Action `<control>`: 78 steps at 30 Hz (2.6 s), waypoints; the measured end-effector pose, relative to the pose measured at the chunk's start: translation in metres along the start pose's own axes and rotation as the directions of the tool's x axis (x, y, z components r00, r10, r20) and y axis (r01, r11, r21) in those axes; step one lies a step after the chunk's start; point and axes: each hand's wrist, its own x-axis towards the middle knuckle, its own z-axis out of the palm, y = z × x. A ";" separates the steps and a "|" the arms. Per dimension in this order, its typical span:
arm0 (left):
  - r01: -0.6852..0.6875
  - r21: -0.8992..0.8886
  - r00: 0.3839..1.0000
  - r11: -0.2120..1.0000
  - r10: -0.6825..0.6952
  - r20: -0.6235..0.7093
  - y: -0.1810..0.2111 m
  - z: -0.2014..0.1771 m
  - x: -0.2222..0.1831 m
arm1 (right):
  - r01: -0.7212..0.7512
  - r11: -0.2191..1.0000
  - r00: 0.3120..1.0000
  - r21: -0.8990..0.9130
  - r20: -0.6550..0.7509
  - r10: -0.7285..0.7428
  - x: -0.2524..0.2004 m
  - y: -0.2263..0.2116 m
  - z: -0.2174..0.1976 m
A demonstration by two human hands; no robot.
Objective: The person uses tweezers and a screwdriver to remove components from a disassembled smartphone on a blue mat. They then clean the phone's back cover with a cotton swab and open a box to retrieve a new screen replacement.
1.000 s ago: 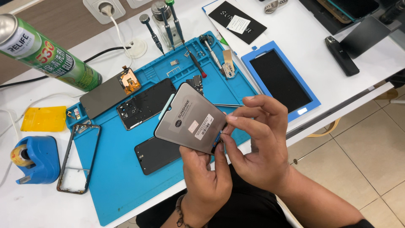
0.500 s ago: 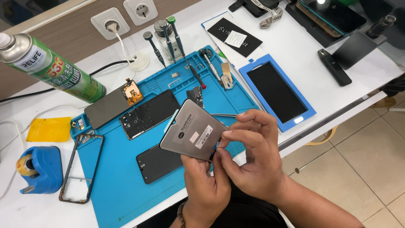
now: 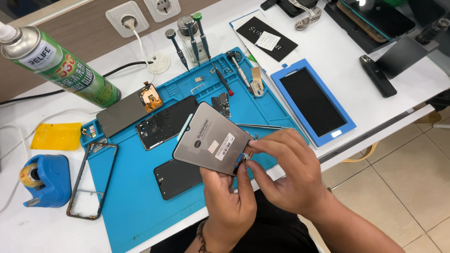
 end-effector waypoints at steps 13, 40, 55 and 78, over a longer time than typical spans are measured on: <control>-0.018 0.056 0.999 0.998 0.016 0.037 0.003 -0.003 0.006 | -0.026 0.999 0.998 -0.037 0.052 0.028 0.004 -0.016 0.005; -0.038 0.010 0.999 0.999 0.037 0.019 -0.001 -0.010 0.014 | -0.123 0.972 0.976 0.198 0.200 0.083 0.000 -0.023 -0.003; 0.070 -0.123 0.998 0.990 -0.068 0.014 0.010 -0.023 0.019 | -0.389 0.921 0.919 0.018 -0.059 0.390 -0.010 0.040 -0.051; 0.215 -0.355 0.971 0.910 -0.162 0.173 0.021 -0.032 0.013 | -0.524 0.393 0.595 -0.756 0.005 0.804 -0.023 0.141 -0.103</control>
